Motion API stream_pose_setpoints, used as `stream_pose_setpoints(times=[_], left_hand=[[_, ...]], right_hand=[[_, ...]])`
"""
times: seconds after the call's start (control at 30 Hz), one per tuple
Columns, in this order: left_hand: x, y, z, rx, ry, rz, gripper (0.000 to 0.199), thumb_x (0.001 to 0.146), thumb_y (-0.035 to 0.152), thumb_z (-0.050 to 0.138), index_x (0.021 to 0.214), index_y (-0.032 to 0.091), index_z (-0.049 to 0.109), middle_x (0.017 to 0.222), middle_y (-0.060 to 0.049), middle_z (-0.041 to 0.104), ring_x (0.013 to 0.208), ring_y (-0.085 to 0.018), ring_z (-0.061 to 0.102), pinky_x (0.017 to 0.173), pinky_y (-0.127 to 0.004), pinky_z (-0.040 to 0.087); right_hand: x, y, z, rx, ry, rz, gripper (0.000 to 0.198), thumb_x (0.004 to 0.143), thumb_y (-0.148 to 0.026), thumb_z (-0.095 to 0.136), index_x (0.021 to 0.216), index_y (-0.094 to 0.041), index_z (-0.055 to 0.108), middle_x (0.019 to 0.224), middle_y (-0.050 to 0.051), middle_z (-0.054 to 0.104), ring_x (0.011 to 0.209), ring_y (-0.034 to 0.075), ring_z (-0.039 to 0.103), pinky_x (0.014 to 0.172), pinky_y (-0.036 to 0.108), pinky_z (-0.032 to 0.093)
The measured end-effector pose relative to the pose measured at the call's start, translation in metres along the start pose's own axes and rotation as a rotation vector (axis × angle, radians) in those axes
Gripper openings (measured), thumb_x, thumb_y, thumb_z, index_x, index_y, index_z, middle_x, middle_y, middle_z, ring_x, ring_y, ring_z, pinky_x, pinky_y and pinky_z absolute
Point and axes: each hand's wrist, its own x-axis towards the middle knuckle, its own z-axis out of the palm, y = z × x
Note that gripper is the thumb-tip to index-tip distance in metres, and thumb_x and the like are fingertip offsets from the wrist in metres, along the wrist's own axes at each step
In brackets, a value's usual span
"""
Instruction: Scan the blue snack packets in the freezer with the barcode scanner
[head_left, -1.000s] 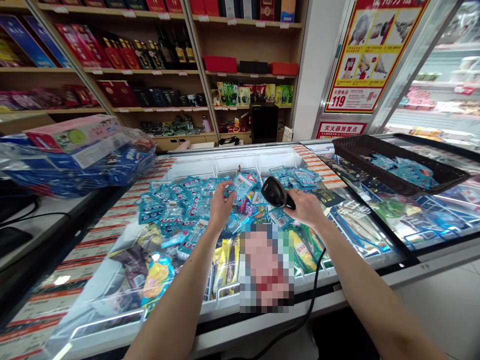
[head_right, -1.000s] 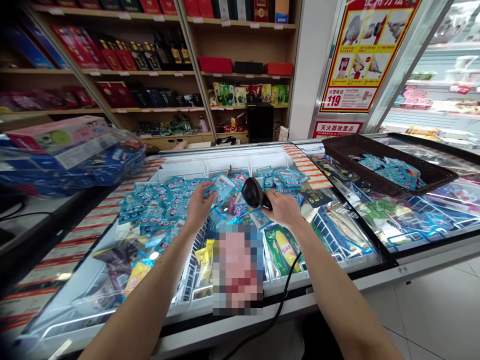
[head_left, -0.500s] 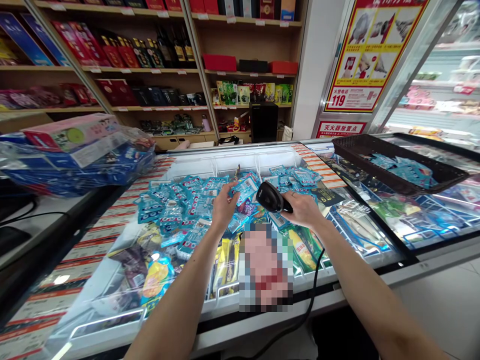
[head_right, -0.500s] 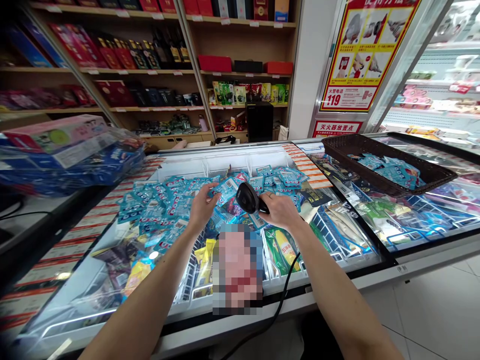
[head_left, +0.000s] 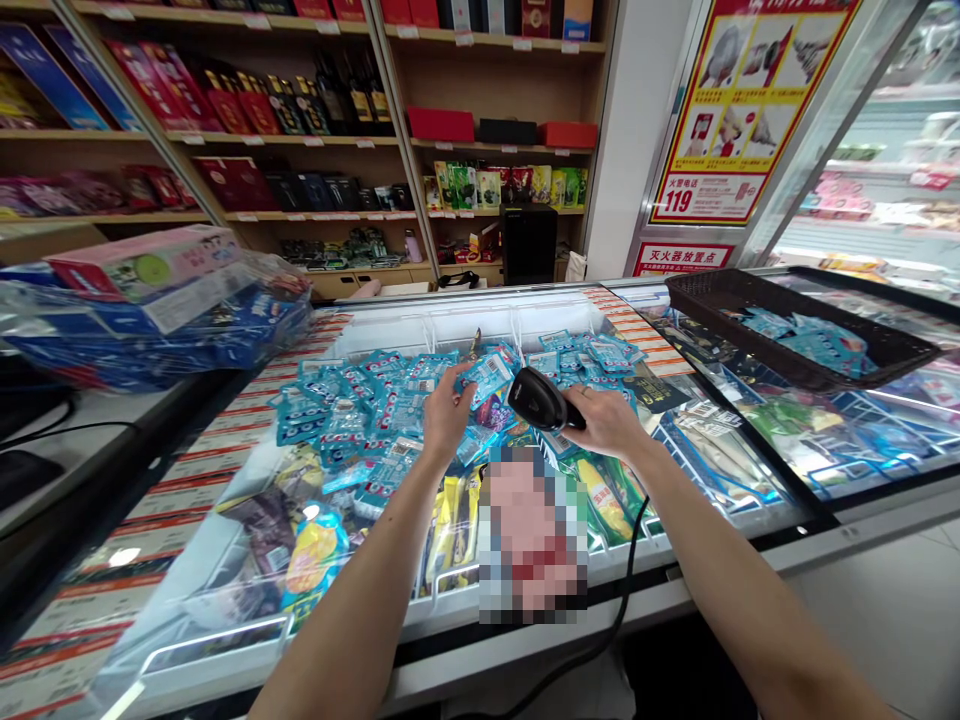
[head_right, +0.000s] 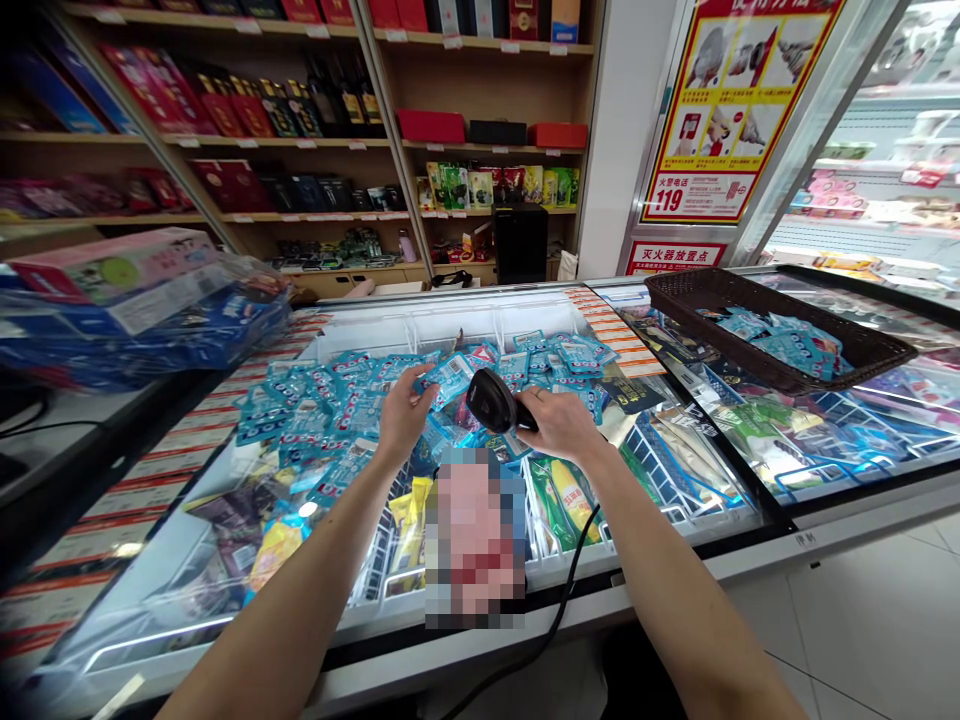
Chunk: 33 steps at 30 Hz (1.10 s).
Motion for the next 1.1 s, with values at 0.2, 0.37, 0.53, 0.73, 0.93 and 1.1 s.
stream_pose_setpoints(times=[0.2,0.37,0.53,0.73,0.93,1.1], left_hand=[[0.000,0.002,-0.001,-0.002,-0.018,0.030,0.039,0.085,0.038,0.046,0.120,0.026,0.054,0.061,0.004,0.048,0.051,-0.010,0.041,0.056,-0.023,0.033],[0.000,0.001,-0.001,0.000,-0.011,0.026,0.039,0.085,0.038,0.046,0.120,0.025,0.054,0.066,0.003,0.051,0.052,-0.009,0.041,0.057,-0.023,0.034],[0.000,0.001,0.000,-0.005,-0.012,0.028,0.038,0.085,0.038,0.046,0.120,0.025,0.055,0.071,0.002,0.055,0.057,-0.010,0.046,0.060,-0.023,0.037],[0.000,0.001,0.000,-0.012,-0.015,0.037,0.038,0.085,0.037,0.046,0.121,0.026,0.054,0.074,0.001,0.058,0.059,-0.011,0.048,0.063,-0.024,0.039],[0.000,0.007,-0.001,-0.016,-0.006,0.035,0.039,0.085,0.038,0.047,0.121,0.024,0.054,0.073,0.000,0.057,0.059,-0.011,0.048,0.063,-0.024,0.039],[0.008,0.009,-0.013,0.024,0.090,0.024,0.041,0.084,0.036,0.047,0.122,0.023,0.053,0.069,0.002,0.053,0.056,-0.010,0.045,0.060,-0.025,0.037]], right_hand=[[0.000,0.000,0.001,-0.004,0.015,-0.009,0.035,0.081,-0.036,0.053,0.110,-0.017,0.057,0.102,0.006,0.067,0.080,0.018,0.062,0.063,0.025,0.039],[0.000,0.000,0.002,-0.015,0.003,0.006,0.035,0.082,-0.038,0.053,0.110,-0.017,0.057,0.101,0.006,0.067,0.079,0.018,0.062,0.063,0.025,0.039],[0.000,0.000,0.001,-0.024,-0.007,0.013,0.035,0.081,-0.037,0.053,0.110,-0.017,0.057,0.102,0.006,0.067,0.080,0.018,0.062,0.063,0.025,0.039],[-0.001,0.001,0.003,-0.022,-0.011,0.000,0.036,0.082,-0.039,0.053,0.109,-0.017,0.056,0.101,0.006,0.066,0.078,0.017,0.062,0.063,0.025,0.039],[-0.002,0.003,0.006,-0.037,0.040,0.001,0.036,0.081,-0.037,0.053,0.111,-0.017,0.056,0.102,0.007,0.066,0.079,0.017,0.061,0.063,0.025,0.039],[-0.002,0.003,0.007,-0.068,0.058,0.034,0.034,0.081,-0.035,0.052,0.109,-0.017,0.057,0.098,0.006,0.066,0.081,0.017,0.061,0.062,0.024,0.038]])
